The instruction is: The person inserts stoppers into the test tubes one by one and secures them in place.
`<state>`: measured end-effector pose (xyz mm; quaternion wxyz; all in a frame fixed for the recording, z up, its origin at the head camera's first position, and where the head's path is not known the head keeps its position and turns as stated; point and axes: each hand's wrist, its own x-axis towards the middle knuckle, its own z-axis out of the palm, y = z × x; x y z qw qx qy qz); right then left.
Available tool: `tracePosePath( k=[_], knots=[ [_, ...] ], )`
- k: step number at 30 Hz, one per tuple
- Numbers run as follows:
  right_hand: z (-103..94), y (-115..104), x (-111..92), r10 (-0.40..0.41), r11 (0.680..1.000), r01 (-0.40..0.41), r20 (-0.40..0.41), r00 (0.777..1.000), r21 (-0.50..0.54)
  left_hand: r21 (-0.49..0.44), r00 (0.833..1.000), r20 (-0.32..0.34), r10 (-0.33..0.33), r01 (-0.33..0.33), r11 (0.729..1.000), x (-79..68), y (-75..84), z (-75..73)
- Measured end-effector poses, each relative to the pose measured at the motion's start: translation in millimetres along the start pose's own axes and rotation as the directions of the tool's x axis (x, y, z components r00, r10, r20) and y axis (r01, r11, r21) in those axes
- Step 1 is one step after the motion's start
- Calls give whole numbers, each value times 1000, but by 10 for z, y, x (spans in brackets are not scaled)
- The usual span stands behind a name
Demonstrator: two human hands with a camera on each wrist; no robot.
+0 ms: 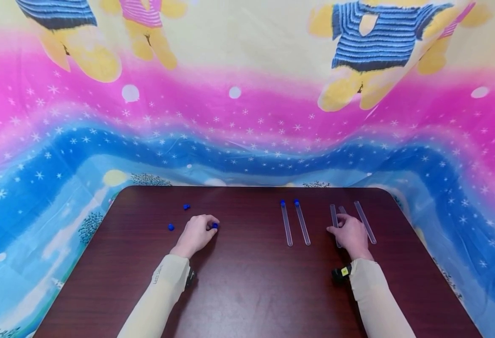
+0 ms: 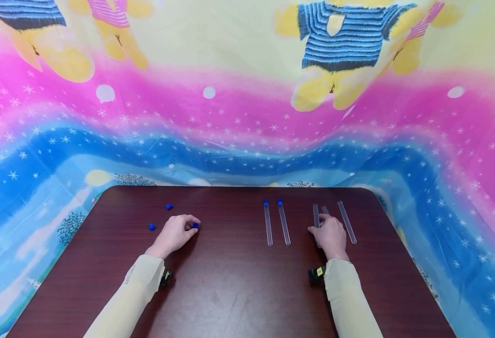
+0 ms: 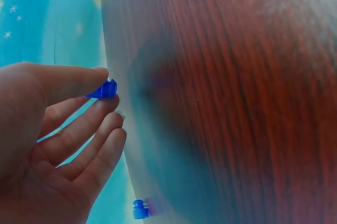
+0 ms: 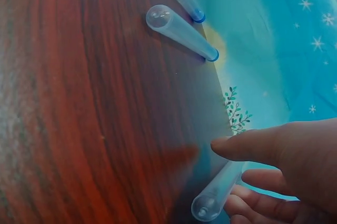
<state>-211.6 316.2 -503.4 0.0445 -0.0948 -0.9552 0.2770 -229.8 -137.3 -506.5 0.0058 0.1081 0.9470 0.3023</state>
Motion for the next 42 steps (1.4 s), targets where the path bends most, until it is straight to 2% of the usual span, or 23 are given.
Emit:
tracePosePath(
  k=[22,28,34,42],
  knots=[
    [7,38,-5,48,999,-48,66,997,0,4,1000,-4,10,-10,1000,-7,7,30],
    [22,48,9,47,999,-47,58,997,5,8,999,-16,31,-31,999,-2,-3,40],
    [35,64,23,45,999,-46,54,997,18,11,1000,-13,24,-24,1000,-16,-8,48],
    [10,43,15,24,998,-25,16,1000,62,11,999,-9,33,-33,999,-17,-6,51]
  ],
)
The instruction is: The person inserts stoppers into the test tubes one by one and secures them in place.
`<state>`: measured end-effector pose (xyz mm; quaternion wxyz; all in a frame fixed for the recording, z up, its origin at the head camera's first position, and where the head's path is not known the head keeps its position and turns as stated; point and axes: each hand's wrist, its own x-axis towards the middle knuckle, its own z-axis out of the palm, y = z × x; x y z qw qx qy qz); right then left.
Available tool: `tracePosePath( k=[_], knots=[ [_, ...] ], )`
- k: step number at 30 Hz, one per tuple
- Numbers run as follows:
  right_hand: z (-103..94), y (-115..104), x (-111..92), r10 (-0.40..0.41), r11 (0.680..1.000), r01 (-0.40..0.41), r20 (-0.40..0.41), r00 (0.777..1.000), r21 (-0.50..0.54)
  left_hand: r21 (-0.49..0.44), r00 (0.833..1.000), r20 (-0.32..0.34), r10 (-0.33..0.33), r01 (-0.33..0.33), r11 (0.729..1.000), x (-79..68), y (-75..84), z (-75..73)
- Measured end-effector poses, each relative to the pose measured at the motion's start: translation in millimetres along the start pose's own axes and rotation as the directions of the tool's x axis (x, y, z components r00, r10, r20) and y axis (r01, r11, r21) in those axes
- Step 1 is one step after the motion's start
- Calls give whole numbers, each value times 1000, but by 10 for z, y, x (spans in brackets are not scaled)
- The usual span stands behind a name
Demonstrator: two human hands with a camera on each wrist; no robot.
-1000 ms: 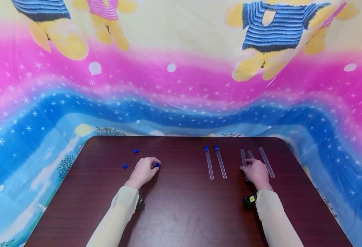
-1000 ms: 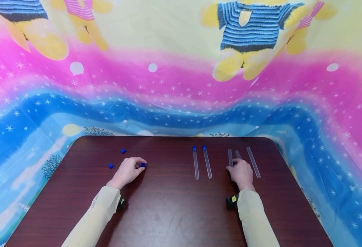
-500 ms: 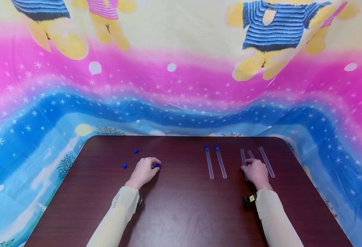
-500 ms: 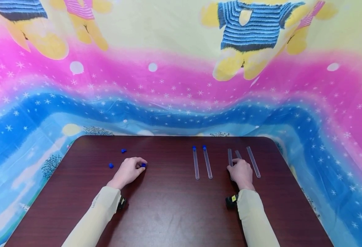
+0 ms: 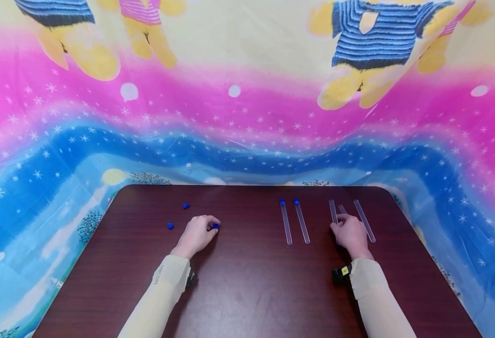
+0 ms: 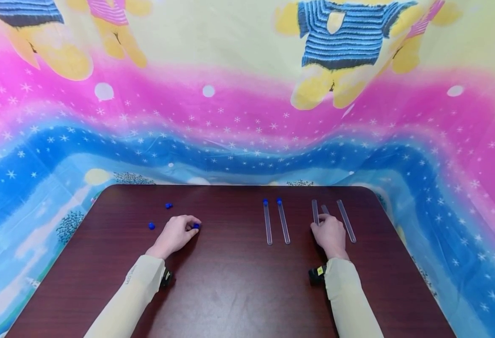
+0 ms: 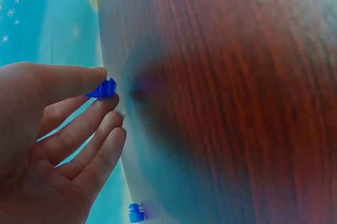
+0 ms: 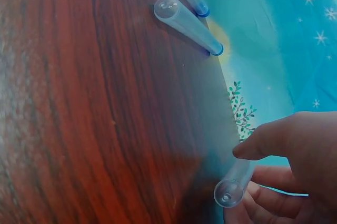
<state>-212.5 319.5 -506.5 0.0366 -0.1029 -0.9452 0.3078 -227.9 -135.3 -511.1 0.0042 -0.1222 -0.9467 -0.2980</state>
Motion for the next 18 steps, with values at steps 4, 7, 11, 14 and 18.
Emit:
tracePosePath(
  k=[4,7,11,14,18],
  knots=[
    [-13,-15,5,-6,1000,6,-10,1000,12,-3,1000,2,-2,2,1000,-4,-2,2],
    [-13,-31,11,-12,1000,13,-19,1000,13,-1,1000,-1,5,-5,1000,-5,-4,5],
    [-7,-58,17,-27,1000,28,-31,999,12,-4,1000,0,-3,3,1000,-6,-3,3],
    [-5,-82,17,-36,999,36,-39,999,20,-7,1000,3,-15,15,1000,-7,-2,-4],
    [-14,-119,6,-51,998,53,-62,997,35,-9,1000,7,-10,10,1000,-9,0,-10]
  ],
)
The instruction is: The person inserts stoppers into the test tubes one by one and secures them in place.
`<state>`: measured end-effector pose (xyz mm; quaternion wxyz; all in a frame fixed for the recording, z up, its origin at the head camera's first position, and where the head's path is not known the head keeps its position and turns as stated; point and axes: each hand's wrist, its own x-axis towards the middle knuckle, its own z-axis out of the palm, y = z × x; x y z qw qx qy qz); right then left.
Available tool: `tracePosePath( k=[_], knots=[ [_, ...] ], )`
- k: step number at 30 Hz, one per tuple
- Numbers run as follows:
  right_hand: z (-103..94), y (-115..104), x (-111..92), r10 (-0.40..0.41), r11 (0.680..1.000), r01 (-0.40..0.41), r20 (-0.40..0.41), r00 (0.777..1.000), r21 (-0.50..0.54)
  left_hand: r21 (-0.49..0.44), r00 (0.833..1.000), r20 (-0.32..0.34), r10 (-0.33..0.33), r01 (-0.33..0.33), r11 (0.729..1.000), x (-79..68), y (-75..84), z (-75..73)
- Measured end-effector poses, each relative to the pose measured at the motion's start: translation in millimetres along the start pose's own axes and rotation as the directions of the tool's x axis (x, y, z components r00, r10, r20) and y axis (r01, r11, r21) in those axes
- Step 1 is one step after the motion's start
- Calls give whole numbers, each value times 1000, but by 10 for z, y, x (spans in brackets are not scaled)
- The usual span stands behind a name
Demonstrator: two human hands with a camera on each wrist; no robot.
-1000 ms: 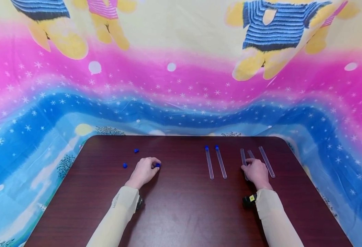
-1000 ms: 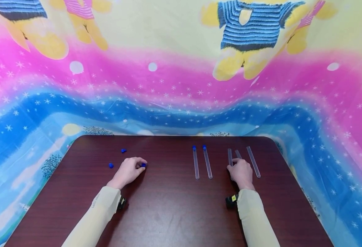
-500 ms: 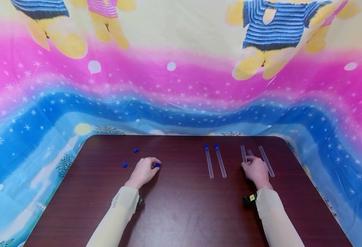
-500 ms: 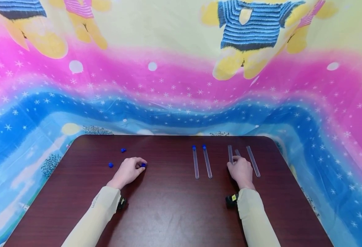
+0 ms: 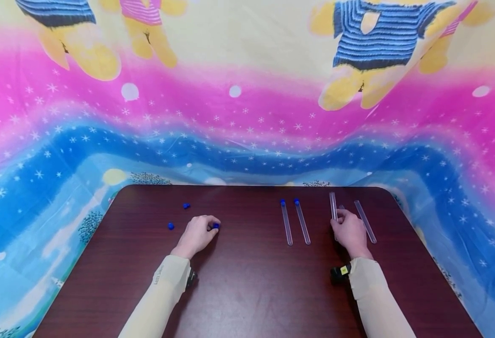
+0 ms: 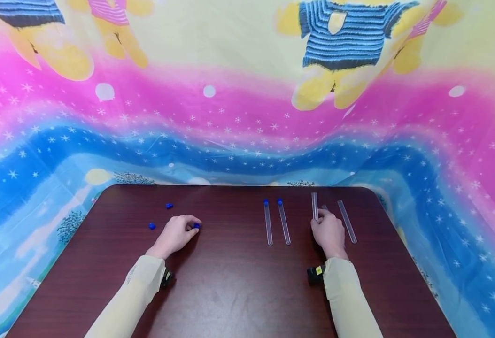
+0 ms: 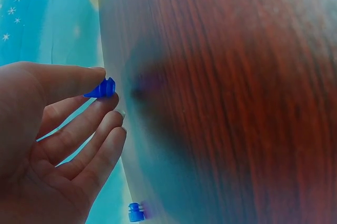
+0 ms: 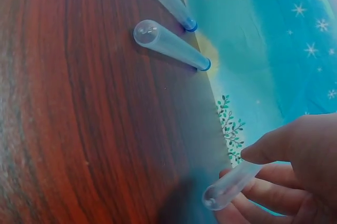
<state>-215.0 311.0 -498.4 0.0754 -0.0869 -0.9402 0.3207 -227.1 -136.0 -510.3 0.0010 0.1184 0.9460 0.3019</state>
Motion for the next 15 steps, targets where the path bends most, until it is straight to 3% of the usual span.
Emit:
tracePosePath(
  k=[15],
  knots=[
    [-12,-43,-6,-41,999,41,-68,997,11,1,1000,-2,-6,6,1000,-5,6,-3]
  ],
)
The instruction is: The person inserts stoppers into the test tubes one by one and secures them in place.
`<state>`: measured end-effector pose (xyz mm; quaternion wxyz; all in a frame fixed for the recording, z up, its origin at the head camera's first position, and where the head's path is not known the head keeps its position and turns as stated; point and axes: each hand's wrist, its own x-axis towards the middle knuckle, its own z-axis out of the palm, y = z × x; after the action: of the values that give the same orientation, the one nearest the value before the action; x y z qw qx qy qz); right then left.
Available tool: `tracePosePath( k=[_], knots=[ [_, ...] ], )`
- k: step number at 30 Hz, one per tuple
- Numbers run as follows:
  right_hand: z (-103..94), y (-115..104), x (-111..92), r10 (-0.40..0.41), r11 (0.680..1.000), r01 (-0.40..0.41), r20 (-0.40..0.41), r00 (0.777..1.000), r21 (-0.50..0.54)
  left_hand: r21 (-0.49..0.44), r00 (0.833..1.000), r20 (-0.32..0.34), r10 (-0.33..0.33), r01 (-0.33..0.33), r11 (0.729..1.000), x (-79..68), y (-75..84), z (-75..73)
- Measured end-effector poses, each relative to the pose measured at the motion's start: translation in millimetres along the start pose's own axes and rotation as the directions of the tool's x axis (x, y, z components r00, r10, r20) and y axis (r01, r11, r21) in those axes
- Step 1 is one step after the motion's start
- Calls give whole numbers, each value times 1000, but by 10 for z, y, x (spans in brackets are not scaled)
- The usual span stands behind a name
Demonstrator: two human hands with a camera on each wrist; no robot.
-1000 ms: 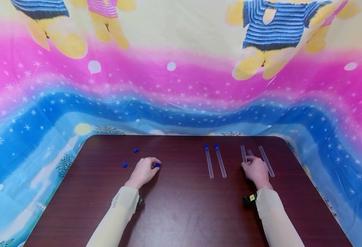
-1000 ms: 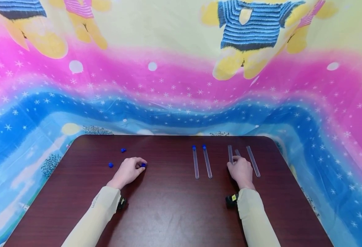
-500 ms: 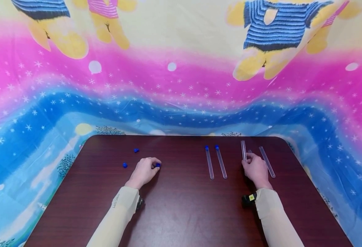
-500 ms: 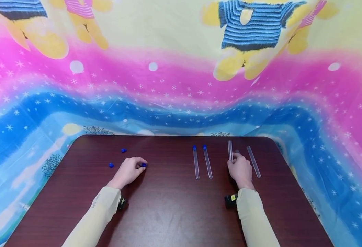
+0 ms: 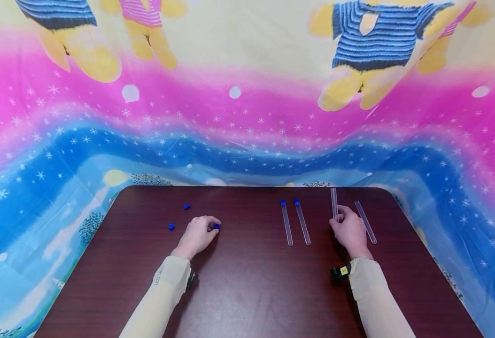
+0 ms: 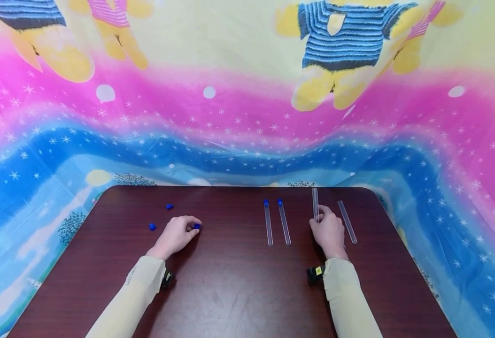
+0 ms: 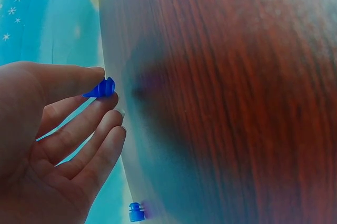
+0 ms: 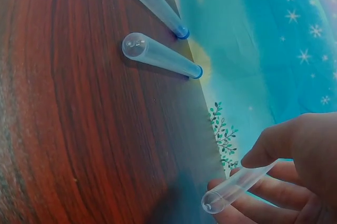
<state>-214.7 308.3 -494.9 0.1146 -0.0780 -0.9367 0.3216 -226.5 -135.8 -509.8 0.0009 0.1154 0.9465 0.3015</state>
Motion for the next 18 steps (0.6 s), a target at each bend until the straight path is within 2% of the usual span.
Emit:
tracePosePath(
  k=[7,18],
  knots=[
    [5,-26,-1,3,1000,-2,-26,1000,18,4,1000,0,8,-8,1000,13,6,2],
    [13,-47,-21,8,999,-7,-23,1000,41,-3,1000,-3,13,-13,1000,27,31,15]
  ],
)
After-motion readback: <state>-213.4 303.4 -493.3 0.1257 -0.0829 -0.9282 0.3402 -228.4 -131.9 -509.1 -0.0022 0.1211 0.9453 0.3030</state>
